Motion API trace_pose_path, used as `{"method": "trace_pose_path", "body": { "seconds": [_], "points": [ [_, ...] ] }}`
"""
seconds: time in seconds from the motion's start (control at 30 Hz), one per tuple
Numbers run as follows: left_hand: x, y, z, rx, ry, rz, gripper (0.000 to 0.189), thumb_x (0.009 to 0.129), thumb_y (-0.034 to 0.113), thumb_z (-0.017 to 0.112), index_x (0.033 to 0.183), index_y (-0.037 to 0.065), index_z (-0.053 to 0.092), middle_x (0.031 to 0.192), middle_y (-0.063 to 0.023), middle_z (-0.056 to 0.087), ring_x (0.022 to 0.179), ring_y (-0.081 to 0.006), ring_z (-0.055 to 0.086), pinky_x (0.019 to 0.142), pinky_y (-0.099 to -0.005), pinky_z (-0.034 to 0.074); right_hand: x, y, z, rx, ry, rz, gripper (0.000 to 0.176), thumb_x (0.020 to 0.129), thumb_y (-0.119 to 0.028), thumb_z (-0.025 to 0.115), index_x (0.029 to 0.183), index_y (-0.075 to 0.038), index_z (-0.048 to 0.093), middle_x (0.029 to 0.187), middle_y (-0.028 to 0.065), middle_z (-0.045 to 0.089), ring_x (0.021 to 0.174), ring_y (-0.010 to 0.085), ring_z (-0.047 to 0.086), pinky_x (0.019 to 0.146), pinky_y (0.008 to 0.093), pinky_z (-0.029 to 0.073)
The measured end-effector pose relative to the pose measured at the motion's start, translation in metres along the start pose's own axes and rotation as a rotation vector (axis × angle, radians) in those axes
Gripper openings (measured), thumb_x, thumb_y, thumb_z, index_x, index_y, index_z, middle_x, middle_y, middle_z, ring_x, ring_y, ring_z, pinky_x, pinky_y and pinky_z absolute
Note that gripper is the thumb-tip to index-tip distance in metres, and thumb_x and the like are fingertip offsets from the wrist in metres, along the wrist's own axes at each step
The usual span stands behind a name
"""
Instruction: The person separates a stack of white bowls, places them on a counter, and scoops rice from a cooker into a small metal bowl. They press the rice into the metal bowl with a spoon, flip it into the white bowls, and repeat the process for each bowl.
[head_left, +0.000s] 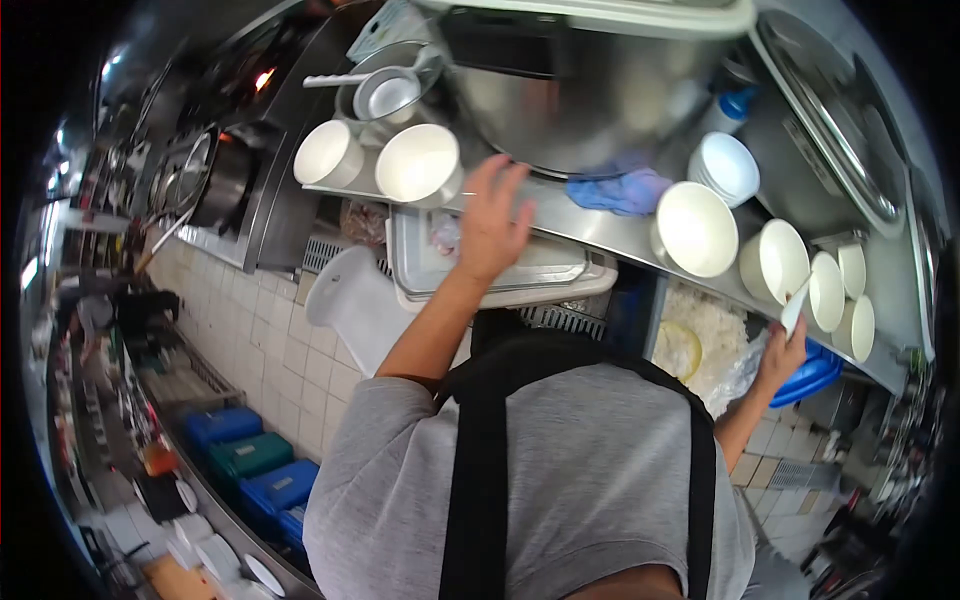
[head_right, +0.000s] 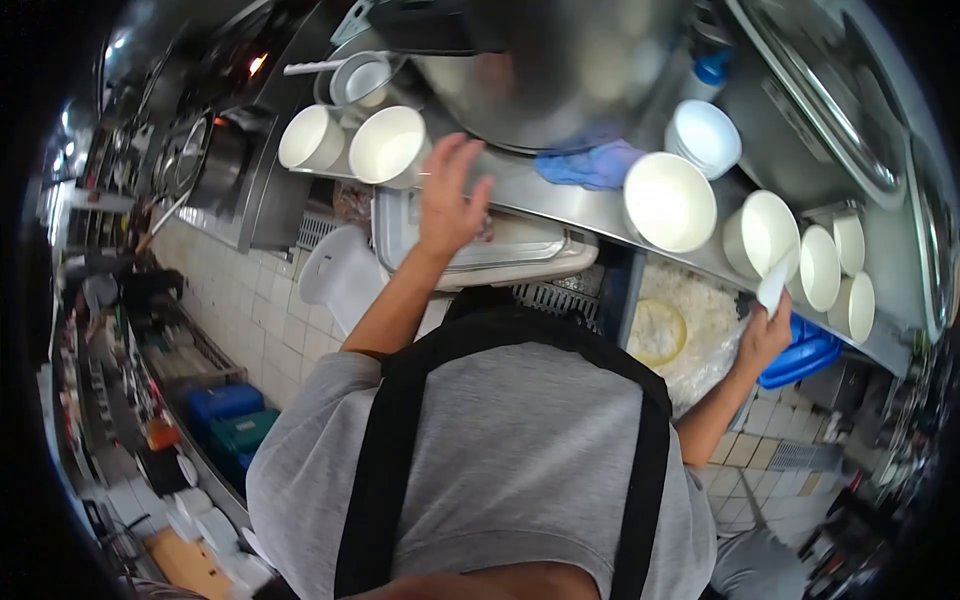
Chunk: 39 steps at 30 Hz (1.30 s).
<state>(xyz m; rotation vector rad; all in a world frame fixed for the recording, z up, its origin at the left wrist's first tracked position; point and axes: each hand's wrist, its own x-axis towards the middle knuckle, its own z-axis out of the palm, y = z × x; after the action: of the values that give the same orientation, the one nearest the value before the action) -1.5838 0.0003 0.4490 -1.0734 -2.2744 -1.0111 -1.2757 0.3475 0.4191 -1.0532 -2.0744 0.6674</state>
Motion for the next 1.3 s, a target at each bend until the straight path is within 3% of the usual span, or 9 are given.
{"method": "trace_pose_path", "body": {
  "seconds": [0.07, 0.13, 0.23, 0.33, 0.43, 0.67, 0.93, 1.13, 1.3],
  "points": [
    [-0.013, -0.050, -0.028, 0.205, 0.198, -0.131, 0.049, 0.075, 0.012, 0.065, 0.121, 0.002, 0.050, 0.123, -0.0226, 0.045, 0.113, -0.0391, 0.045, 0.095, -0.0466, 0.038, 0.009, -0.006, 0.001, -0.006, 0.001, -0.055, 0.032, 0.086, -0.012, 0.061, 0.115, 0.002, 0.058, 0.076, 0.0008, 0.056, 0.059, 0.0110, 0.049, 0.055, 0.0241, 0.041],
    [-0.019, -0.088, -0.058, 0.225, 0.303, -0.310, 0.051, 0.078, 0.019, 0.066, 0.123, 0.001, 0.048, 0.124, -0.0247, 0.043, 0.112, -0.0391, 0.045, 0.097, -0.0475, 0.036, 0.006, -0.055, -0.008, 0.290, -0.191, 0.277, 0.034, 0.088, -0.015, 0.062, 0.118, -0.001, 0.057, 0.071, -0.0008, 0.051, 0.056, 0.0064, 0.042, 0.050, 0.0208, 0.034],
    [-0.018, -0.132, -0.080, 0.208, 0.187, -0.652, 0.051, 0.080, 0.022, 0.065, 0.121, -0.003, 0.048, 0.118, -0.0242, 0.049, 0.100, -0.0369, 0.055, 0.081, -0.0450, 0.049, 0.009, -0.106, 0.001, 0.495, -0.113, 0.201, 0.035, 0.090, -0.015, 0.057, 0.122, -0.002, 0.054, 0.073, -0.0008, 0.049, 0.062, 0.0058, 0.042, 0.052, 0.0196, 0.032],
    [-0.005, -0.165, -0.086, -0.456, -0.226, -1.108, 0.052, 0.080, 0.023, 0.064, 0.119, -0.008, 0.048, 0.109, -0.0220, 0.056, 0.081, -0.0331, 0.063, 0.055, -0.0376, 0.054, 0.015, -0.142, 0.013, 0.636, -0.047, 0.058, 0.035, 0.092, -0.014, 0.053, 0.123, 0.003, 0.052, 0.080, 0.0019, 0.053, 0.065, 0.0072, 0.043, 0.056, 0.0202, 0.033],
    [-0.021, -0.191, -0.062, -0.697, -0.152, -1.164, 0.050, 0.080, 0.022, 0.061, 0.116, -0.010, 0.049, 0.101, -0.0195, 0.060, 0.067, -0.0288, 0.066, 0.038, -0.0300, 0.048, 0.026, -0.168, 0.019, 0.635, -0.012, -0.145, 0.036, 0.093, -0.010, 0.053, 0.124, 0.007, 0.049, 0.085, 0.0038, 0.055, 0.069, 0.0085, 0.044, 0.062, 0.0209, 0.035],
    [-0.033, -0.200, -0.050, -0.439, -0.101, -1.005, 0.069, 0.086, 0.044, 0.053, 0.132, -0.006, 0.041, 0.128, -0.0255, 0.042, 0.122, -0.0376, 0.042, 0.083, -0.0394, 0.051, 0.079, -0.250, 0.008, 0.590, -0.002, -0.601, 0.035, 0.092, 0.000, 0.050, 0.126, 0.008, 0.045, 0.090, 0.0087, 0.056, 0.075, 0.0114, 0.048, 0.069, 0.0243, 0.040],
    [-0.035, -0.175, -0.075, -0.726, -0.021, -1.094, 0.072, 0.089, 0.052, 0.050, 0.143, 0.010, 0.030, 0.140, -0.0094, 0.036, 0.119, -0.0236, 0.045, 0.085, -0.0393, 0.047, 0.139, -0.318, 0.034, 0.136, 0.215, -0.964, 0.033, 0.086, 0.009, 0.057, 0.118, 0.006, 0.054, 0.109, 0.0153, 0.061, 0.094, 0.0184, 0.060, 0.077, 0.0304, 0.050],
    [-0.024, -0.143, -0.061, -0.693, 0.001, -1.159, 0.072, 0.090, 0.051, 0.049, 0.142, 0.006, 0.029, 0.137, -0.0109, 0.037, 0.121, -0.0239, 0.042, 0.088, -0.0400, 0.045, 0.166, -0.369, 0.032, -0.198, 0.178, -1.302, 0.028, 0.079, 0.007, 0.064, 0.105, -0.002, 0.063, 0.098, 0.0118, 0.065, 0.085, 0.0229, 0.064, 0.074, 0.0304, 0.051],
    [-0.025, -0.169, -0.053, -0.286, 0.242, -0.982, 0.044, 0.096, 0.035, 0.045, 0.127, 0.004, 0.051, 0.129, -0.0134, 0.045, 0.114, -0.0227, 0.047, 0.093, -0.0314, 0.039, 0.208, -0.377, 0.033, -0.502, 0.166, -1.460, 0.028, 0.080, 0.001, 0.063, 0.107, -0.006, 0.065, 0.097, 0.0127, 0.063, 0.085, 0.0251, 0.062, 0.071, 0.0324, 0.049]
  ]
}}
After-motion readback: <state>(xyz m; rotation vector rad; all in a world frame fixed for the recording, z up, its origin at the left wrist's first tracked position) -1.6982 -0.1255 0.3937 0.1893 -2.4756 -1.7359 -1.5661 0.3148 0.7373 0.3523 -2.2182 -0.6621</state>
